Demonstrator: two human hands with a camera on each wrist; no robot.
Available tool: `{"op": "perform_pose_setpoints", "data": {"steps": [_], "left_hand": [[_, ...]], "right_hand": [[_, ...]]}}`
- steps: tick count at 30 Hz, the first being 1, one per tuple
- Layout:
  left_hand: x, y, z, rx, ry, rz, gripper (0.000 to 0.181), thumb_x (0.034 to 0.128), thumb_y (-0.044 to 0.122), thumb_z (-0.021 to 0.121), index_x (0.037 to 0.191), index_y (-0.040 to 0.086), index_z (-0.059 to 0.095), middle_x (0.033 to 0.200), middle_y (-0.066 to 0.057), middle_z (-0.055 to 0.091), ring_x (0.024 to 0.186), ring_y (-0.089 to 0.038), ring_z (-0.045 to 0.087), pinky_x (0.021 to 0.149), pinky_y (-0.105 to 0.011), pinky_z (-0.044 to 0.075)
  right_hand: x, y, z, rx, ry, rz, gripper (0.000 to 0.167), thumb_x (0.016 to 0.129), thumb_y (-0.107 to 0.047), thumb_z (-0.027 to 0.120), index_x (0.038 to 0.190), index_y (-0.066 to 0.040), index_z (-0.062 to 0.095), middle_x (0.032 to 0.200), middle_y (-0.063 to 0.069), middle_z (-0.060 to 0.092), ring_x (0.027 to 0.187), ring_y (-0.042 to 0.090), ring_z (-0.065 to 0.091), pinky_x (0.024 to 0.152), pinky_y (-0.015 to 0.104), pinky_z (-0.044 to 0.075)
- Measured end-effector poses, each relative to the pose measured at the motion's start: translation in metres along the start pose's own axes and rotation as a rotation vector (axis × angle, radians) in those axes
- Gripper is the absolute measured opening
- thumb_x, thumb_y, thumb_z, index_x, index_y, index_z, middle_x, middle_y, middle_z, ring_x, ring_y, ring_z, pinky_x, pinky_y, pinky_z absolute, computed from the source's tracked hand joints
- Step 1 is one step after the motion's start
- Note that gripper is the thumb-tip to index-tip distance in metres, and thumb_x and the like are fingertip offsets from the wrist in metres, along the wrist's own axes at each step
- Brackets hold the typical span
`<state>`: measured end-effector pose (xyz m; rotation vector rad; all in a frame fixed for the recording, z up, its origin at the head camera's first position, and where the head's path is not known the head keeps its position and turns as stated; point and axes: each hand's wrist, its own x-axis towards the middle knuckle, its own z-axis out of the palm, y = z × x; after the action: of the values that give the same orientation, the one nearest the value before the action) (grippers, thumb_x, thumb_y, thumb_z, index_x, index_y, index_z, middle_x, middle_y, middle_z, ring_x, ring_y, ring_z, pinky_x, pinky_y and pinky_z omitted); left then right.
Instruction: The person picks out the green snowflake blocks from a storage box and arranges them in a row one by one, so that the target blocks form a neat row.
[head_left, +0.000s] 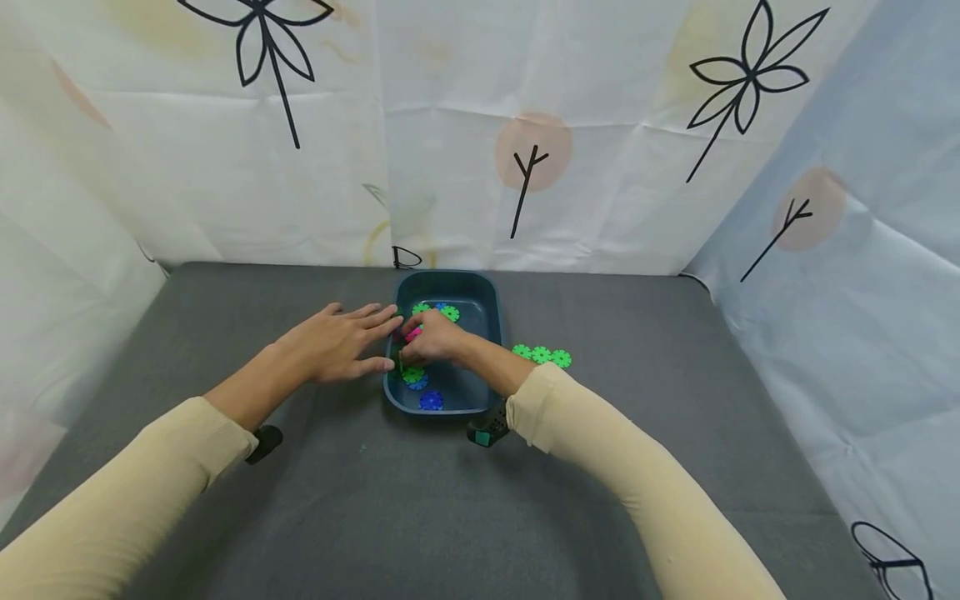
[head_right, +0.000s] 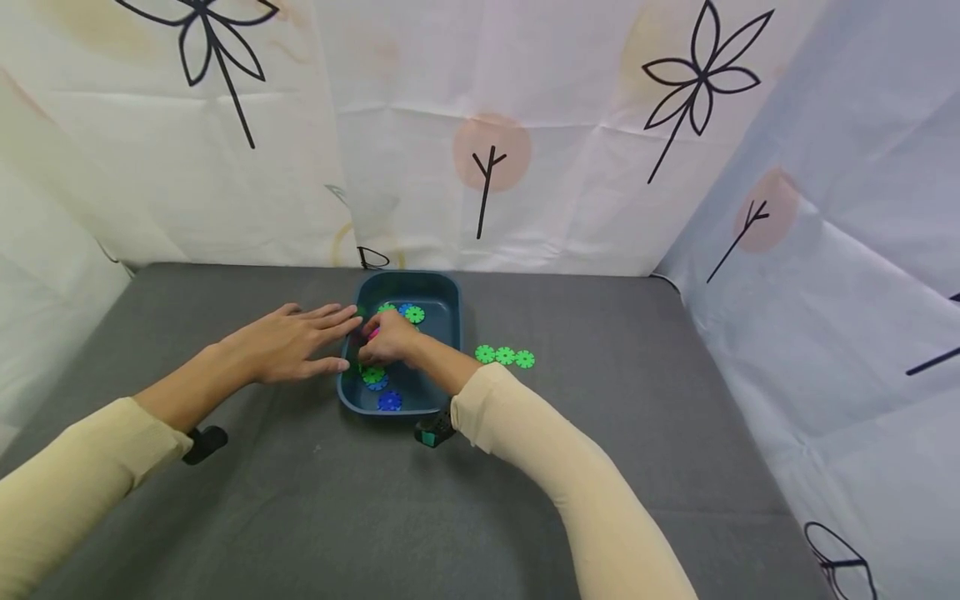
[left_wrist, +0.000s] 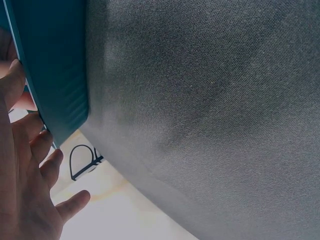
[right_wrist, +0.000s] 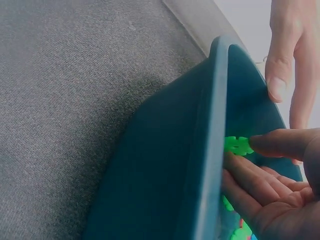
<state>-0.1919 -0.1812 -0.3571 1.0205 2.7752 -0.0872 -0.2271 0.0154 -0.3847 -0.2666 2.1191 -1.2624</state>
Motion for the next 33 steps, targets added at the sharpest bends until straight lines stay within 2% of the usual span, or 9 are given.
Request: {"op": "perform_pose_setpoints", "data": {"steps": [8, 17, 21, 25, 33], "left_hand": [[0.001, 0.0, 0.0, 0.001, 0.0, 0.006, 0.074, 0.1006, 0.054, 0.049, 0.156, 0.007, 0.033, 0.161, -0.014, 0.029, 0.147, -0.035, 0.029, 0.108, -0.068, 0.027], [0.001, 0.0, 0.002, 0.005, -0.014, 0.006, 0.073, 0.1007, 0.053, 0.049, 0.155, 0.007, 0.034, 0.161, -0.015, 0.028, 0.146, -0.036, 0.029, 0.108, -0.069, 0.027], [0.001, 0.0, 0.002, 0.008, -0.015, 0.004, 0.073, 0.1008, 0.053, 0.049, 0.155, 0.007, 0.034, 0.161, -0.015, 0.028, 0.146, -0.036, 0.029, 0.108, -0.069, 0.027], [0.001, 0.0, 0.001, 0.0, -0.019, -0.001, 0.073, 0.1008, 0.054, 0.048, 0.156, 0.007, 0.033, 0.162, -0.014, 0.027, 0.147, -0.036, 0.028, 0.109, -0.069, 0.026], [0.001, 0.002, 0.0, -0.002, -0.018, -0.014, 0.073, 0.1004, 0.053, 0.05, 0.156, 0.008, 0.033, 0.162, -0.014, 0.028, 0.147, -0.036, 0.028, 0.109, -0.068, 0.026]], "right_hand": [[-0.006, 0.001, -0.004, -0.054, -0.023, 0.021, 0.044, 0.089, 0.0, 0.068, 0.131, 0.001, 0.058, 0.107, 0.013, 0.067, 0.093, 0.025, 0.07, 0.088, 0.038, 0.056], [-0.011, 0.003, -0.007, -0.021, -0.069, 0.033, 0.044, 0.091, -0.001, 0.069, 0.132, 0.004, 0.057, 0.098, 0.013, 0.072, 0.092, 0.028, 0.073, 0.09, 0.044, 0.055], [-0.02, -0.001, -0.007, -0.029, -0.098, 0.001, 0.04, 0.09, 0.0, 0.069, 0.128, 0.004, 0.059, 0.095, 0.011, 0.072, 0.09, 0.026, 0.072, 0.091, 0.044, 0.055], [-0.032, -0.004, -0.005, -0.073, -0.112, -0.048, 0.027, 0.09, 0.001, 0.067, 0.117, 0.002, 0.064, 0.097, 0.01, 0.074, 0.087, 0.022, 0.071, 0.091, 0.043, 0.055], [-0.057, 0.001, -0.017, -0.134, -0.117, -0.11, 0.022, 0.089, 0.002, 0.065, 0.11, 0.004, 0.068, 0.098, 0.01, 0.075, 0.084, 0.019, 0.072, 0.079, 0.032, 0.058]]}}
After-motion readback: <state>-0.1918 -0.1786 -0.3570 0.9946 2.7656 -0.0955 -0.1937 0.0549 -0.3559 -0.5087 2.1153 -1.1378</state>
